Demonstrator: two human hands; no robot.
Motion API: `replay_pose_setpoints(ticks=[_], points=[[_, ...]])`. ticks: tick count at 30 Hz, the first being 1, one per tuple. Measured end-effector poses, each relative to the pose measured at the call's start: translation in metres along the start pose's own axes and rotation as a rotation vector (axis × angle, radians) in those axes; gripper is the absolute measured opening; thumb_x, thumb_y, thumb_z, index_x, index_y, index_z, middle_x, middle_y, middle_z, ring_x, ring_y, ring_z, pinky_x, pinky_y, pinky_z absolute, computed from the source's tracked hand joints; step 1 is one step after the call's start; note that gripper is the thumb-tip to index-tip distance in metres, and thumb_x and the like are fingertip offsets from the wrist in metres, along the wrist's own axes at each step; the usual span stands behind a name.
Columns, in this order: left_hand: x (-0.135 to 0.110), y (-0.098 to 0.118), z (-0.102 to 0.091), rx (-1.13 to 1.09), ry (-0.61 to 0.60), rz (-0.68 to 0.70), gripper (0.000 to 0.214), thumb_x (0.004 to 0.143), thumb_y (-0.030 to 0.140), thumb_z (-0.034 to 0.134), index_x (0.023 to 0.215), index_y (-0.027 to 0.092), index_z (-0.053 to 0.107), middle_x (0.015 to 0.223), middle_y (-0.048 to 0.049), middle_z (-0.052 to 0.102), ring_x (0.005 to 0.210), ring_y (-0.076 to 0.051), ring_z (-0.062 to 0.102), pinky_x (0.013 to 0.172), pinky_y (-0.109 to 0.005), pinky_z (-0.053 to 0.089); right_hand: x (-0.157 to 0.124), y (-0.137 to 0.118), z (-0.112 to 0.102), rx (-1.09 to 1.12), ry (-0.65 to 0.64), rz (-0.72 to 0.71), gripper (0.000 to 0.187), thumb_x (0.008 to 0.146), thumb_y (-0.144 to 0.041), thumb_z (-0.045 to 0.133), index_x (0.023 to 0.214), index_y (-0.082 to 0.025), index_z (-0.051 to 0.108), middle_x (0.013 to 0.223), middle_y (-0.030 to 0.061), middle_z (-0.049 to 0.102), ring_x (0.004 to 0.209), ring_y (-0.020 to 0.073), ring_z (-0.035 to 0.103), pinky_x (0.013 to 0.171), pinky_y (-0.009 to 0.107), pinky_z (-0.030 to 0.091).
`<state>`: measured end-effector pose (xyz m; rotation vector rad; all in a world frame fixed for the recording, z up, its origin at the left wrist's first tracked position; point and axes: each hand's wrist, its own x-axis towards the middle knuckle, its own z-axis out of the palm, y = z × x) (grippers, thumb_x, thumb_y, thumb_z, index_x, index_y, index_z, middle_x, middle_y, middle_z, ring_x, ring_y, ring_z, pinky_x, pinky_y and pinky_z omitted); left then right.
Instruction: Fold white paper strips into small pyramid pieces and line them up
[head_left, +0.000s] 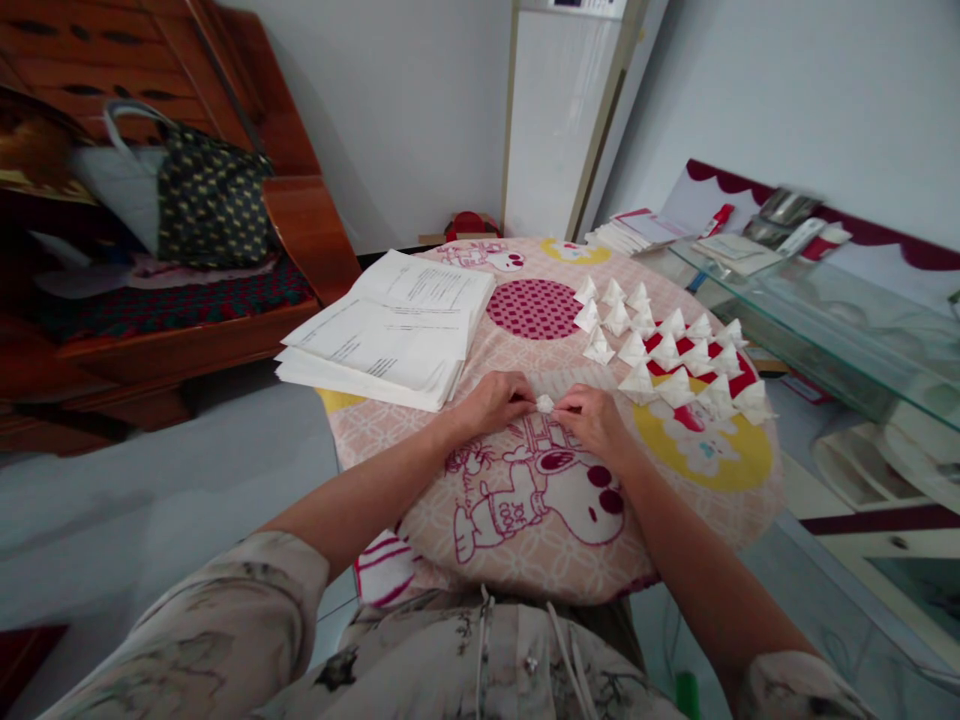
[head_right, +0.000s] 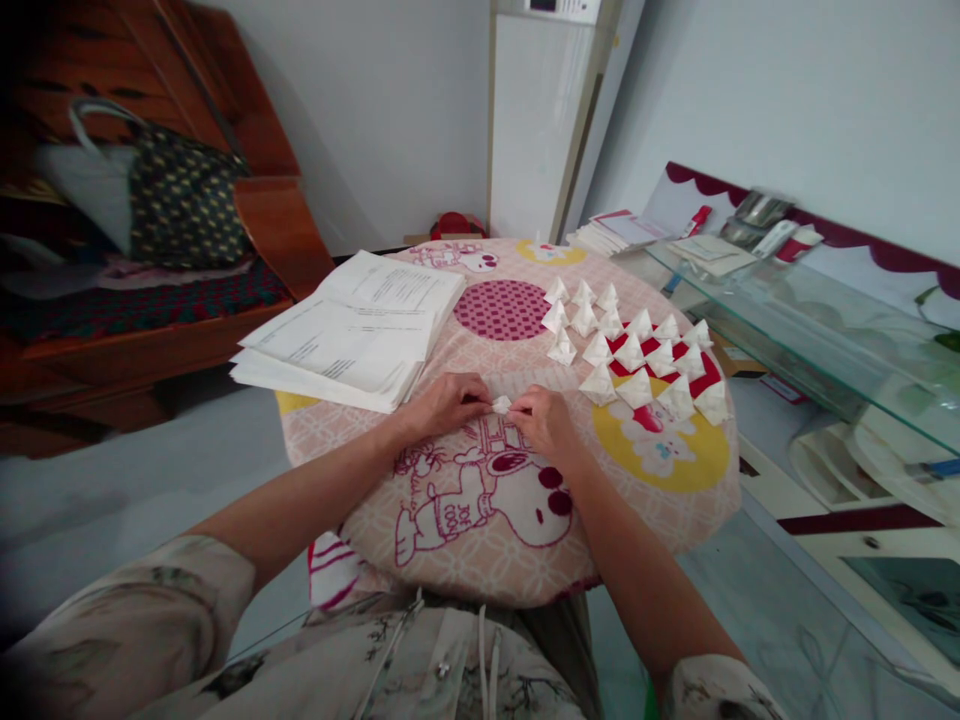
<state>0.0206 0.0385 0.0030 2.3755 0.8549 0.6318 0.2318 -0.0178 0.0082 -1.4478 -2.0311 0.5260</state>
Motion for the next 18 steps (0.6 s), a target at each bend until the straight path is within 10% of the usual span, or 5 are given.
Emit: replay_pose_setpoints(ticks=[18], points=[[0.024,0.004,-0.012,0.064,-0.127,-0.243,0.019,0.076,0.024,0.064,0.064,0.013,0.073,0.052,0.0018,0.056,0.053,-0.009,0.045,0.057,-0.025,0.030,0.022,-0.008,-0.010,-0.020,-0.218,0.409,0.018,0.079,-0.021,0.062,0.063,-0.015,0.064,0.051,-0.0011,0.057,0.047,0.0095,0.048,0.047,0.022,0.032]])
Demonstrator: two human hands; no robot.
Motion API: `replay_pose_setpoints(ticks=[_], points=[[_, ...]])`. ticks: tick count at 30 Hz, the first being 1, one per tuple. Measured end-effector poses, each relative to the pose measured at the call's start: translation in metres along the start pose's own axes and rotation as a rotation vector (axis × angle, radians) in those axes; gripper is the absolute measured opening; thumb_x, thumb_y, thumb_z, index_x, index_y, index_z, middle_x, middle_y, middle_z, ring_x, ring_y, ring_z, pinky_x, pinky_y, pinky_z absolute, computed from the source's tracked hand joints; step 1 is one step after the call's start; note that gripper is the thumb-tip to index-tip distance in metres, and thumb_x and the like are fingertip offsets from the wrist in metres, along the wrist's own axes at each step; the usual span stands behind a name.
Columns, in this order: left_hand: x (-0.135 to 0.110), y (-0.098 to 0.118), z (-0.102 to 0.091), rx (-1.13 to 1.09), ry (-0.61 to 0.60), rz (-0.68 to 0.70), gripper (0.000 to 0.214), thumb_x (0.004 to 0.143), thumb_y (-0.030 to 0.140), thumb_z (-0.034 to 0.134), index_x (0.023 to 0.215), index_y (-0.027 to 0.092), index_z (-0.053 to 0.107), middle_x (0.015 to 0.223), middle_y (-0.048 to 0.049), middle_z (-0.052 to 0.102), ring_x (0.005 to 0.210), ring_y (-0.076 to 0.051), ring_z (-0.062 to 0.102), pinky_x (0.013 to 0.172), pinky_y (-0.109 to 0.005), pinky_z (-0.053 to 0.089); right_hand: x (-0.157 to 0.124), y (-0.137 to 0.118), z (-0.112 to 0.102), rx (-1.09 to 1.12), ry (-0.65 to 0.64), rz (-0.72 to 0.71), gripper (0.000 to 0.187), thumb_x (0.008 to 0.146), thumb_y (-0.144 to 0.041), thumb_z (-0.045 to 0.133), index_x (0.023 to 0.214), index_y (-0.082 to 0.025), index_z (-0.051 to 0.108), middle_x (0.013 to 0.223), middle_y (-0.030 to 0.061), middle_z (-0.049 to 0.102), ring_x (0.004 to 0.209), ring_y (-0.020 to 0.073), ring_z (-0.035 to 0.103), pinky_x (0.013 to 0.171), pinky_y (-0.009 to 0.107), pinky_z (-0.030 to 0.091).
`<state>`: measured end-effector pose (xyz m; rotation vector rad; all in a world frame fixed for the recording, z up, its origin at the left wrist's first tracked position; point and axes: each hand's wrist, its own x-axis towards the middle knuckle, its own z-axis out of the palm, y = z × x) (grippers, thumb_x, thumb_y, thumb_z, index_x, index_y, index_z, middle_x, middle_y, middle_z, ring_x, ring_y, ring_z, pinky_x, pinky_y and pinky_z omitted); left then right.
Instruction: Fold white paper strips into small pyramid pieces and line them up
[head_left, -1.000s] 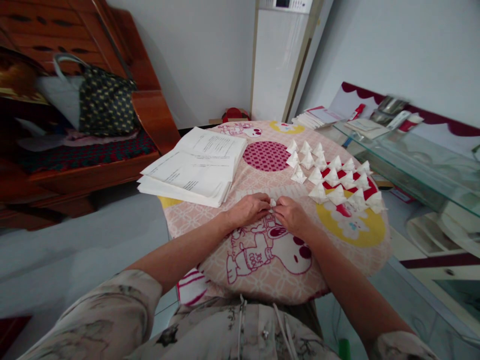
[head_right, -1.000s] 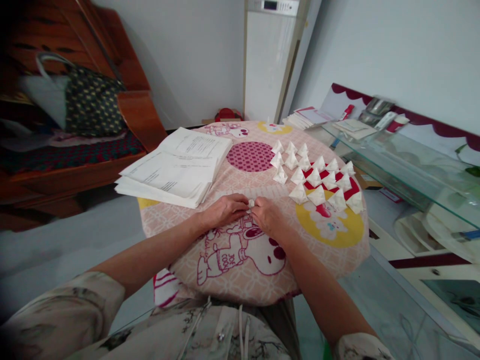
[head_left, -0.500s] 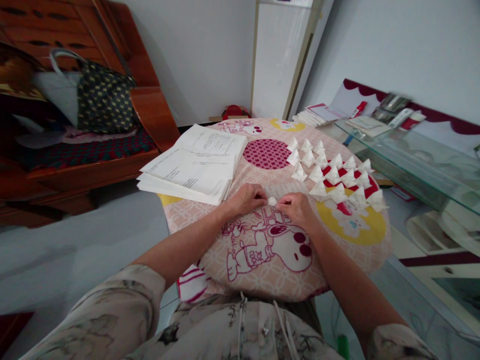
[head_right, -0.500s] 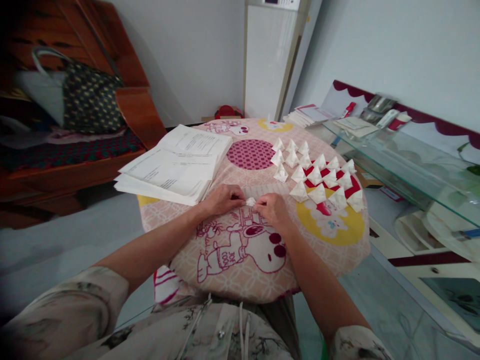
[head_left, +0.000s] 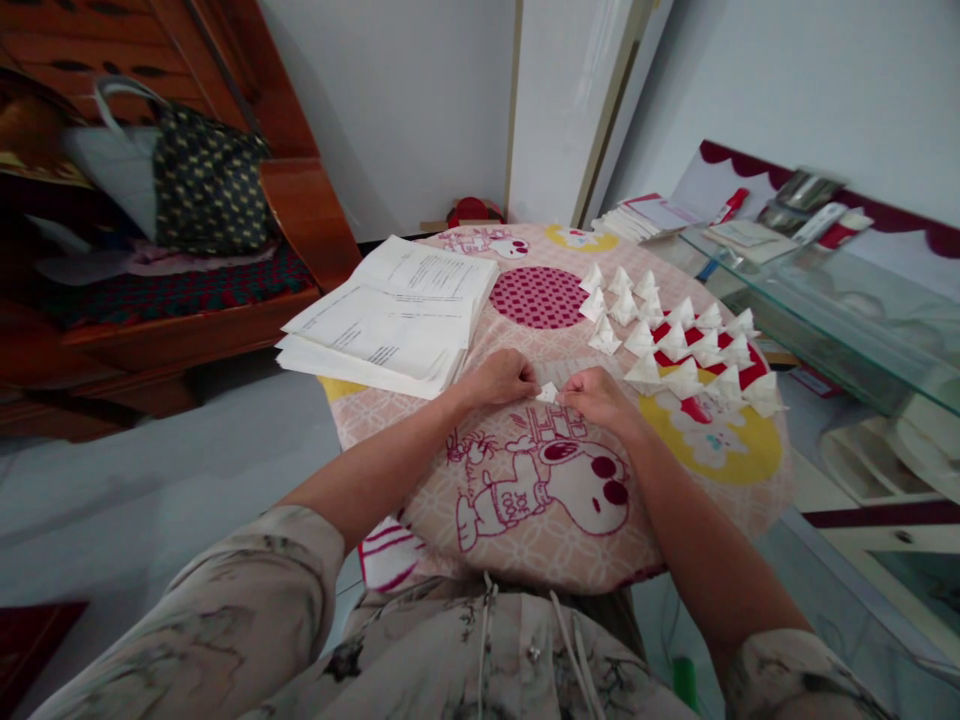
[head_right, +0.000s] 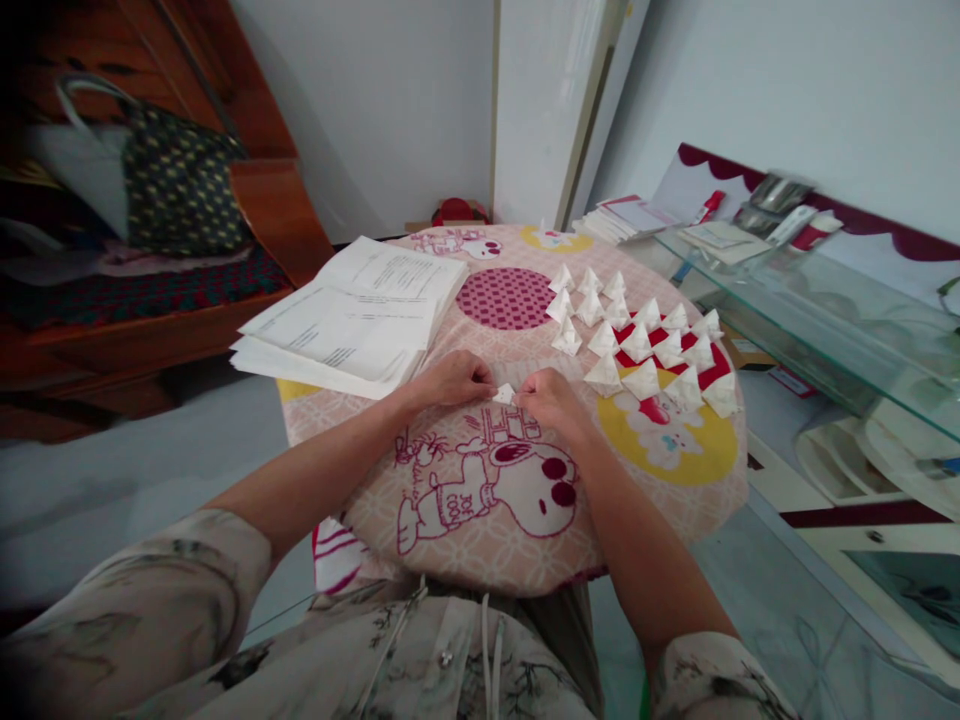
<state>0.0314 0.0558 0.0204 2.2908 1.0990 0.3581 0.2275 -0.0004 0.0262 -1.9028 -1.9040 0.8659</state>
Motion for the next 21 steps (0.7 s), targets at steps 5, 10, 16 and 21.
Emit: replay_pose_setpoints(ticks=[5,10,16,21], points=[[0.004,0.006,-0.003,-0.039,-0.044,-0.100,0.014,0.071,0.020,0.065,0.065,0.012,0.074,0.049,0.0023,0.053,0.051,-0.010,0.045,0.055,-0.025,0.031,0.005,-0.001,0.000,-0.059,-0.011,0.053,0.018,0.079,-0.022,0.064,0.062,-0.015,0.063,0.049,-0.0012,0.054,0.046,0.0100,0.047,0.048,0.023,0.031],[0.004,0.017,-0.005,0.055,-0.051,-0.173,0.014,0.071,0.020,0.065,0.067,0.011,0.075,0.048,0.0009,0.051,0.053,-0.012,0.045,0.058,-0.026,0.034,0.006,-0.004,0.000,-0.120,-0.002,0.055,0.020,0.078,-0.021,0.064,0.060,-0.016,0.062,0.049,-0.0008,0.053,0.050,0.0111,0.049,0.050,0.024,0.031],[0.000,0.026,-0.002,0.223,-0.029,-0.175,0.017,0.075,0.020,0.061,0.073,0.011,0.076,0.057,-0.0050,0.060,0.063,-0.016,0.055,0.065,-0.028,0.041,0.005,-0.006,0.001,-0.187,0.020,0.024,0.018,0.078,-0.018,0.063,0.060,-0.016,0.064,0.051,0.0000,0.053,0.051,0.0119,0.050,0.052,0.025,0.031],[-0.001,0.019,0.004,0.233,0.000,-0.129,0.016,0.077,0.020,0.061,0.076,0.012,0.075,0.067,-0.0071,0.065,0.068,-0.018,0.058,0.068,-0.029,0.044,0.006,-0.006,0.001,-0.220,0.023,0.022,0.017,0.078,-0.020,0.062,0.062,-0.015,0.065,0.052,0.0005,0.055,0.052,0.0120,0.051,0.051,0.024,0.032]])
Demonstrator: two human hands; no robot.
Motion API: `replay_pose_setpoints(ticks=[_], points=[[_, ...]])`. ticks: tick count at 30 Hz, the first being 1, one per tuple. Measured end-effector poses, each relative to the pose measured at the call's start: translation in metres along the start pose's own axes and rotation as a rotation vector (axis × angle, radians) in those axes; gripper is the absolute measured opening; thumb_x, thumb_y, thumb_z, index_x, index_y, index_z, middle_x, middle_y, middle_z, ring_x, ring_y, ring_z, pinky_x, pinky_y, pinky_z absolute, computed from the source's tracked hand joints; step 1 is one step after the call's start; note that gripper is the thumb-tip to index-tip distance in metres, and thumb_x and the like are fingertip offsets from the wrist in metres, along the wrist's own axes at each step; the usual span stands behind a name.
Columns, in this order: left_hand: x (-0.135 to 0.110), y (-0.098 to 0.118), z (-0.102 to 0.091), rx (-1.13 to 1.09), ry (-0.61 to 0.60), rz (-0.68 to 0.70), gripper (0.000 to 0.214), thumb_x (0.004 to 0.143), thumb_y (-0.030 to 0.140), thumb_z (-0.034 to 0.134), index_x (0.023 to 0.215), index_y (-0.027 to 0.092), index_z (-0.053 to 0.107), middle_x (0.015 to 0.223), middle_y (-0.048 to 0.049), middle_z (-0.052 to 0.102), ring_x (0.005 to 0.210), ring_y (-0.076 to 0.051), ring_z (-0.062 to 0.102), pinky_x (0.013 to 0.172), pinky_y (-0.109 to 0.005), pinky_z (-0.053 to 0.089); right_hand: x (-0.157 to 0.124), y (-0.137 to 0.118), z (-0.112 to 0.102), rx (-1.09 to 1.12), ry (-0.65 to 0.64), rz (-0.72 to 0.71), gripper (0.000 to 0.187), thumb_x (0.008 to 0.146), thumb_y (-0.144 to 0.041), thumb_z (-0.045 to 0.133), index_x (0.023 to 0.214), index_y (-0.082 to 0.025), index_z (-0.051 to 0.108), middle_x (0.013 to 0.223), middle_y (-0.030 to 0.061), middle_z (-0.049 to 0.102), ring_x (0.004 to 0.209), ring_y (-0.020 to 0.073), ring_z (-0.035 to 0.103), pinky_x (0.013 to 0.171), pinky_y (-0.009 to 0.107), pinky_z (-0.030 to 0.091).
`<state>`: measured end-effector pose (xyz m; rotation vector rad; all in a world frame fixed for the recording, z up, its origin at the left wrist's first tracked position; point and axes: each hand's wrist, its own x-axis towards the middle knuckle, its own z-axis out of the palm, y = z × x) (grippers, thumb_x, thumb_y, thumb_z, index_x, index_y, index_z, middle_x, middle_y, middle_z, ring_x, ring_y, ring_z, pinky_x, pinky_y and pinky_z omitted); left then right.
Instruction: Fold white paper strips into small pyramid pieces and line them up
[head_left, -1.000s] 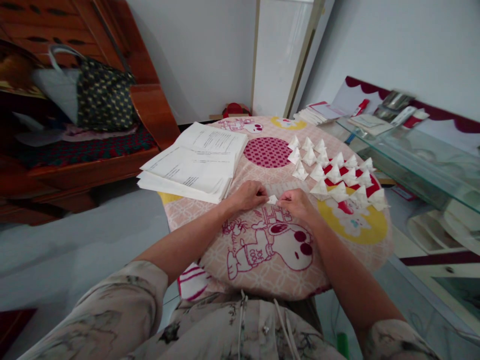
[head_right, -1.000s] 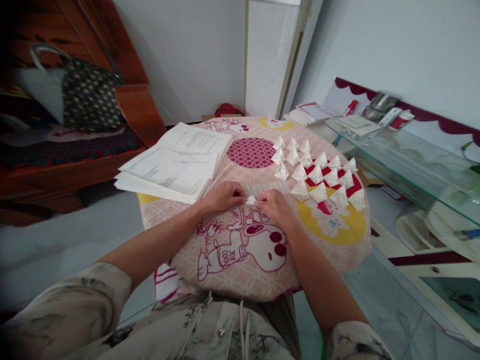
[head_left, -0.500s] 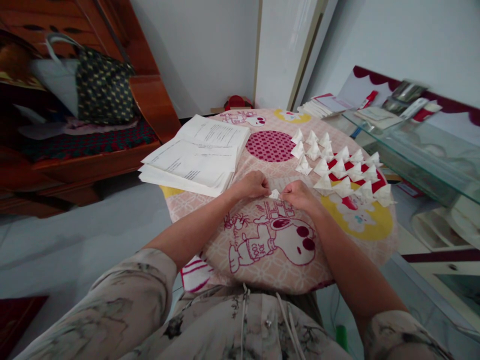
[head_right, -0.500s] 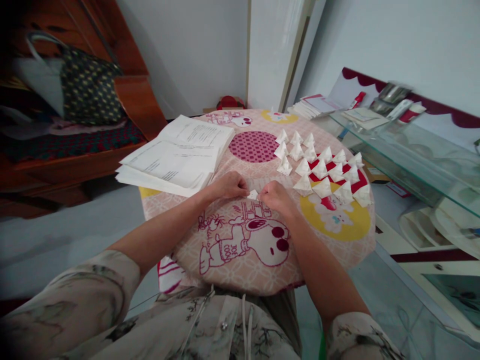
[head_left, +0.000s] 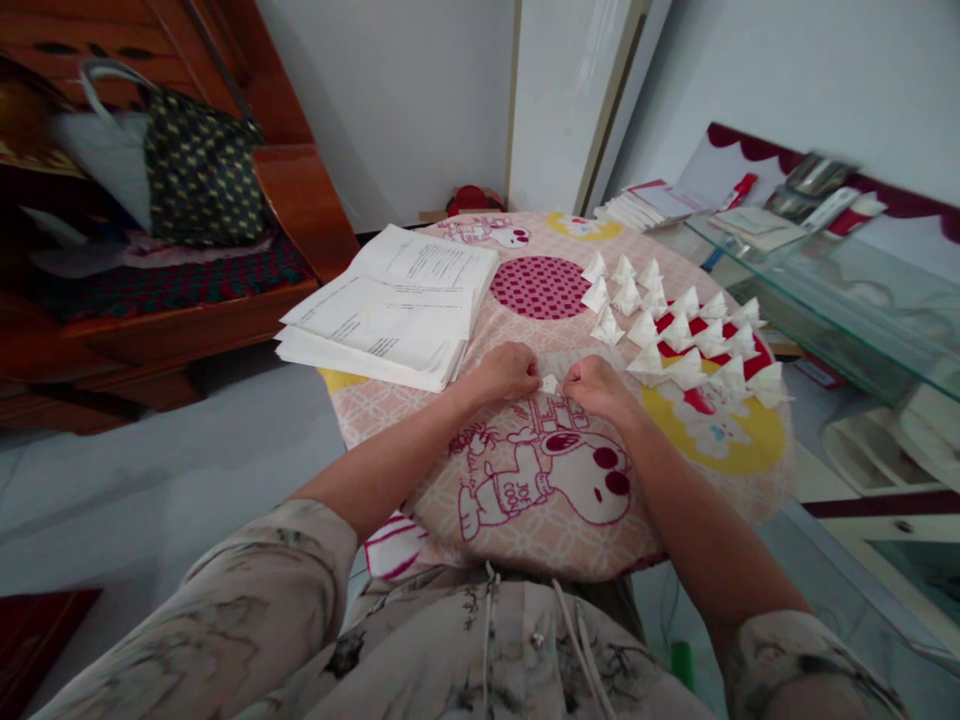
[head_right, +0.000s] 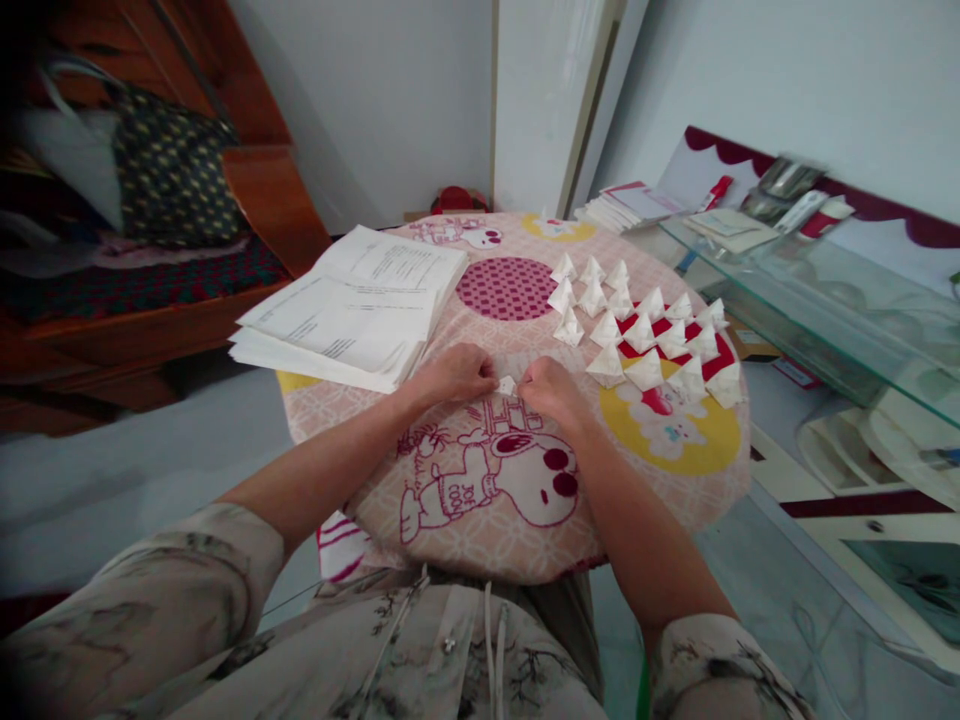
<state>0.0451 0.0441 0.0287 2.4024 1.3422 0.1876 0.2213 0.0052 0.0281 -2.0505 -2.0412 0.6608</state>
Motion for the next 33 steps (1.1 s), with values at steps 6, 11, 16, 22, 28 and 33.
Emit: replay_pose_setpoints(ticks=[6,11,16,22,28,33], points=[[-0.006,-0.008,0.016,-0.132,0.201,0.407,0.027,0.077,0.004,0.054,0.097,0.011,0.070,0.093,-0.0085,0.068,0.086,-0.017,0.061,0.081,-0.028,0.048,0.002,0.001,0.001,0.008,-0.015,-0.001,0.015,0.077,-0.018,0.061,0.063,-0.014,0.065,0.048,-0.0004,0.052,0.048,0.0117,0.051,0.049,0.023,0.032],[-0.010,-0.010,0.023,-0.039,0.138,0.554,0.029,0.083,0.003,0.048,0.087,0.015,0.074,0.091,-0.0092,0.069,0.091,-0.019,0.062,0.082,-0.027,0.048,0.002,0.006,0.002,0.124,-0.030,0.058,0.012,0.078,-0.021,0.062,0.067,-0.016,0.065,0.048,-0.0003,0.055,0.044,0.0110,0.051,0.046,0.022,0.035],[-0.011,-0.011,0.021,0.026,0.070,0.558,0.028,0.086,0.006,0.049,0.092,0.015,0.075,0.098,-0.0103,0.070,0.095,-0.020,0.061,0.083,-0.028,0.048,-0.001,0.006,0.001,0.249,-0.045,0.073,0.005,0.075,-0.017,0.065,0.070,-0.016,0.065,0.048,-0.0010,0.058,0.039,0.0107,0.051,0.043,0.022,0.037],[-0.010,-0.014,0.023,-0.006,0.072,0.554,0.028,0.085,0.006,0.050,0.092,0.016,0.076,0.101,-0.0094,0.071,0.097,-0.020,0.062,0.086,-0.029,0.048,0.000,0.005,-0.002,0.316,-0.076,0.139,0.010,0.074,-0.011,0.065,0.067,-0.015,0.060,0.046,-0.0028,0.057,0.034,0.0077,0.048,0.038,0.019,0.032],[-0.012,-0.013,0.023,-0.066,0.088,0.529,0.030,0.084,0.004,0.049,0.086,0.016,0.076,0.102,-0.0092,0.071,0.097,-0.019,0.063,0.087,-0.028,0.048,-0.003,0.022,-0.003,0.459,-0.104,0.159,0.011,0.072,-0.009,0.062,0.065,-0.016,0.057,0.046,-0.0035,0.057,0.034,0.0081,0.049,0.034,0.018,0.028],[-0.010,-0.011,0.020,-0.195,0.127,0.486,0.020,0.082,0.009,0.055,0.083,0.014,0.075,0.100,-0.0087,0.070,0.090,-0.017,0.064,0.085,-0.028,0.049,-0.008,0.018,0.002,0.488,-0.004,0.087,0.014,0.082,-0.022,0.062,0.070,-0.016,0.061,0.052,-0.0023,0.060,0.036,0.0069,0.048,0.037,0.018,0.030]])
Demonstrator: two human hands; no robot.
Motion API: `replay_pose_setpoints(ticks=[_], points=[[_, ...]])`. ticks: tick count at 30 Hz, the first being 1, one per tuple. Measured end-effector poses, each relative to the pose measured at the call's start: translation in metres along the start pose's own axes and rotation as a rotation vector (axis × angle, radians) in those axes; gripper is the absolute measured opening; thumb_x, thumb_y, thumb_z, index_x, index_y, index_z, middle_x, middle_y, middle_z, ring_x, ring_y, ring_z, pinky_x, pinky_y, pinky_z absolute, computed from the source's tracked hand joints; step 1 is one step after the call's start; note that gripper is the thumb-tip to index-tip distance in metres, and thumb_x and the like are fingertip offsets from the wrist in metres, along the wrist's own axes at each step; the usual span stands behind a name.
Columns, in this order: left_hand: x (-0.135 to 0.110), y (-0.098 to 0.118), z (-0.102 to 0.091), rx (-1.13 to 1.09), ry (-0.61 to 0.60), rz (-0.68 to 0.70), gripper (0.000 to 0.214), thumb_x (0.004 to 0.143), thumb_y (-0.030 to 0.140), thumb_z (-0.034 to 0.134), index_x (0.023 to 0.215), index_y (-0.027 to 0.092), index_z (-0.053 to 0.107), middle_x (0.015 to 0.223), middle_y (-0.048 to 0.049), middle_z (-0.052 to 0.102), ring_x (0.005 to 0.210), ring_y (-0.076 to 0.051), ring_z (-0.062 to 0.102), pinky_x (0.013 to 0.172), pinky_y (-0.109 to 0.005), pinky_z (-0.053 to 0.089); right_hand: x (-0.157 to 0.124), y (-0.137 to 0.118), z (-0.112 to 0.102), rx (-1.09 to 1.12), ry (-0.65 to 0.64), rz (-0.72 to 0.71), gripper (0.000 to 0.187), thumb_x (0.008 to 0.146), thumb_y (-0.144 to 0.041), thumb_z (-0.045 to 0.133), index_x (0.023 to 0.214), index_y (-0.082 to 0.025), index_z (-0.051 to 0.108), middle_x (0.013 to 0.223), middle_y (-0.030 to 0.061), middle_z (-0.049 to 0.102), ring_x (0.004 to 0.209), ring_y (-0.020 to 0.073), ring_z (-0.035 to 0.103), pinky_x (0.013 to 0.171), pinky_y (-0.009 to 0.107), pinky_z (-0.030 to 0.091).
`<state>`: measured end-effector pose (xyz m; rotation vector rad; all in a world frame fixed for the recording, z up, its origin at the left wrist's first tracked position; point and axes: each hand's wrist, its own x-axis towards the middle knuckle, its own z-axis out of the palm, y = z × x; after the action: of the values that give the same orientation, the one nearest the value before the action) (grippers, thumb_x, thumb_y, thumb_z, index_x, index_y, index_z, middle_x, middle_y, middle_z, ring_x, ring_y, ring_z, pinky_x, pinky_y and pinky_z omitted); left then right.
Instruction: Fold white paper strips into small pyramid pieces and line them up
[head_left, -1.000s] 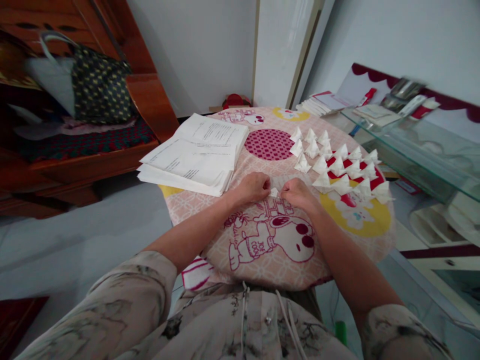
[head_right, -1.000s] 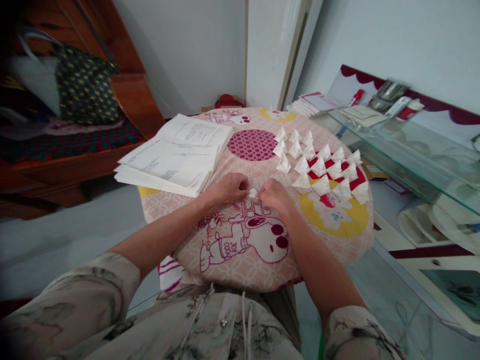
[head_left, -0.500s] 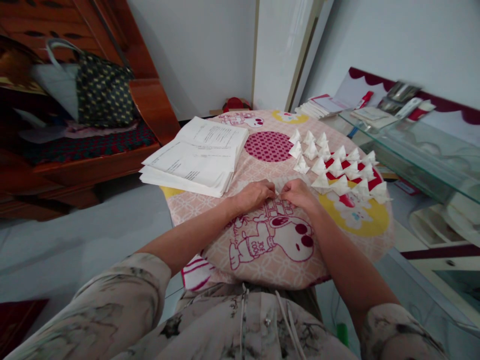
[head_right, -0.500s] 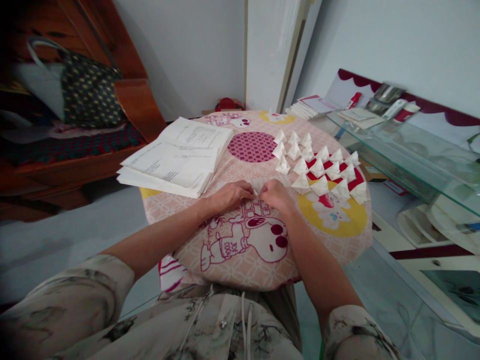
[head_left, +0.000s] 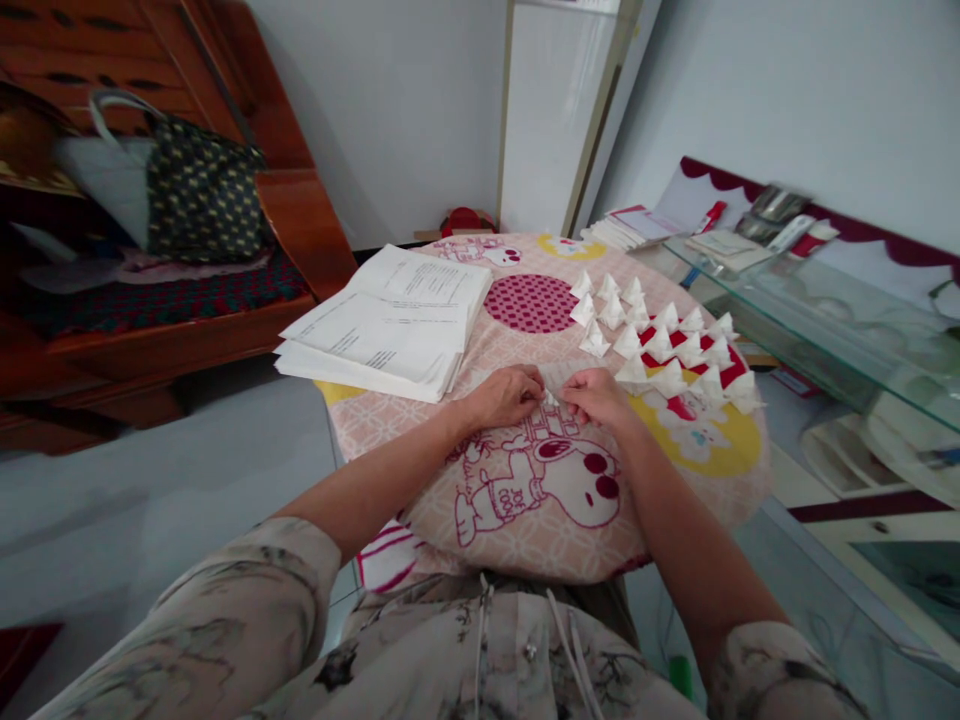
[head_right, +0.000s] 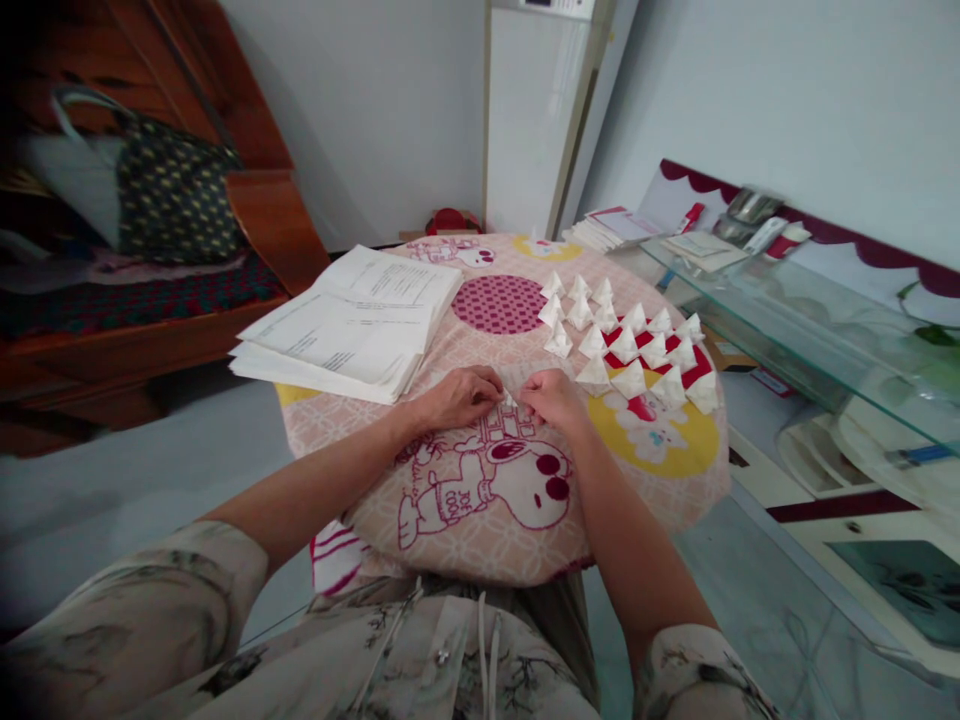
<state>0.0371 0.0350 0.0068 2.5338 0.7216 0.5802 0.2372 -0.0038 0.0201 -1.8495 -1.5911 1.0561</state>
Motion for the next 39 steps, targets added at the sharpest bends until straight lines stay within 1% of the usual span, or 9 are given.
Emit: replay_pose_setpoints(ticks=[3,6,11,16,21,27,30,34,39], points=[[0.006,0.002,0.001,-0.015,0.054,-0.139,0.012,0.082,0.016,0.061,0.081,0.013,0.072,0.091,-0.0071,0.068,0.081,-0.016,0.062,0.079,-0.028,0.049,0.000,-0.005,0.008,-0.151,0.078,-0.061,0.010,0.077,-0.021,0.068,0.069,-0.016,0.062,0.050,-0.0041,0.056,0.040,0.0080,0.049,0.043,0.019,0.034],[0.010,0.003,0.003,0.024,0.107,-0.254,0.014,0.077,0.016,0.066,0.089,0.013,0.070,0.087,-0.0052,0.064,0.079,-0.017,0.059,0.077,-0.029,0.048,0.003,-0.005,0.012,-0.230,0.119,-0.101,0.008,0.074,-0.020,0.070,0.070,-0.017,0.064,0.051,-0.0038,0.057,0.046,0.0099,0.051,0.048,0.021,0.036],[0.011,0.001,0.006,0.024,0.106,-0.247,0.015,0.075,0.017,0.069,0.089,0.015,0.067,0.088,-0.0041,0.060,0.082,-0.017,0.057,0.080,-0.030,0.048,0.004,0.002,0.012,-0.279,0.152,-0.198,0.006,0.072,-0.021,0.072,0.072,-0.016,0.068,0.061,-0.0009,0.064,0.055,0.0121,0.056,0.054,0.022,0.038],[0.009,0.003,0.006,-0.062,0.126,-0.287,0.017,0.074,0.016,0.067,0.090,0.016,0.063,0.080,0.0003,0.059,0.074,-0.014,0.055,0.071,-0.027,0.046,-0.001,0.003,0.009,-0.309,0.122,-0.331,0.007,0.074,-0.020,0.070,0.080,-0.016,0.071,0.073,0.0022,0.070,0.066,0.0146,0.060,0.061,0.023,0.040],[0.007,0.005,0.006,-0.247,0.165,-0.285,0.022,0.070,0.013,0.069,0.090,0.015,0.059,0.073,0.0036,0.059,0.066,-0.011,0.052,0.063,-0.023,0.041,-0.008,-0.004,0.004,-0.361,0.067,-0.372,0.014,0.078,-0.024,0.065,0.065,-0.017,0.066,0.062,0.0000,0.061,0.065,0.0145,0.054,0.059,0.024,0.036],[0.007,0.007,0.005,-0.541,0.187,-0.313,0.026,0.069,0.014,0.071,0.092,0.014,0.059,0.067,0.0049,0.062,0.058,-0.008,0.053,0.057,-0.019,0.039,-0.006,-0.001,0.003,-0.119,0.049,-0.453,0.024,0.080,-0.031,0.059,0.061,-0.017,0.059,0.056,-0.0031,0.051,0.057,0.0120,0.047,0.056,0.024,0.034],[0.007,0.006,0.001,-0.758,0.121,-0.377,0.025,0.074,0.018,0.070,0.096,0.012,0.061,0.064,0.0039,0.064,0.054,-0.008,0.055,0.054,-0.019,0.041,-0.002,0.006,0.003,0.056,-0.005,-0.357,0.026,0.081,-0.037,0.060,0.063,-0.018,0.058,0.054,-0.0032,0.053,0.050,0.0114,0.048,0.050,0.023,0.035],[0.005,0.003,-0.003,-0.908,-0.007,-0.491,0.016,0.081,0.025,0.067,0.074,0.011,0.064,0.058,0.0002,0.063,0.050,-0.008,0.058,0.051,-0.019,0.044,-0.001,0.009,0.003,0.284,-0.086,-0.204,0.026,0.080,-0.043,0.062,0.072,-0.018,0.061,0.051,-0.0021,0.059,0.041,0.0117,0.051,0.042,0.022,0.038],[0.002,0.005,-0.004,-1.006,-0.005,-0.541,0.021,0.083,0.024,0.069,0.067,0.010,0.064,0.054,-0.0005,0.063,0.045,-0.007,0.057,0.045,-0.016,0.042,-0.007,0.003,0.004,0.385,-0.246,-0.155,0.035,0.077,-0.050,0.068,0.070,-0.016,0.061,0.054,0.0001,0.062,0.039,0.0104,0.052,0.037,0.021,0.038]])
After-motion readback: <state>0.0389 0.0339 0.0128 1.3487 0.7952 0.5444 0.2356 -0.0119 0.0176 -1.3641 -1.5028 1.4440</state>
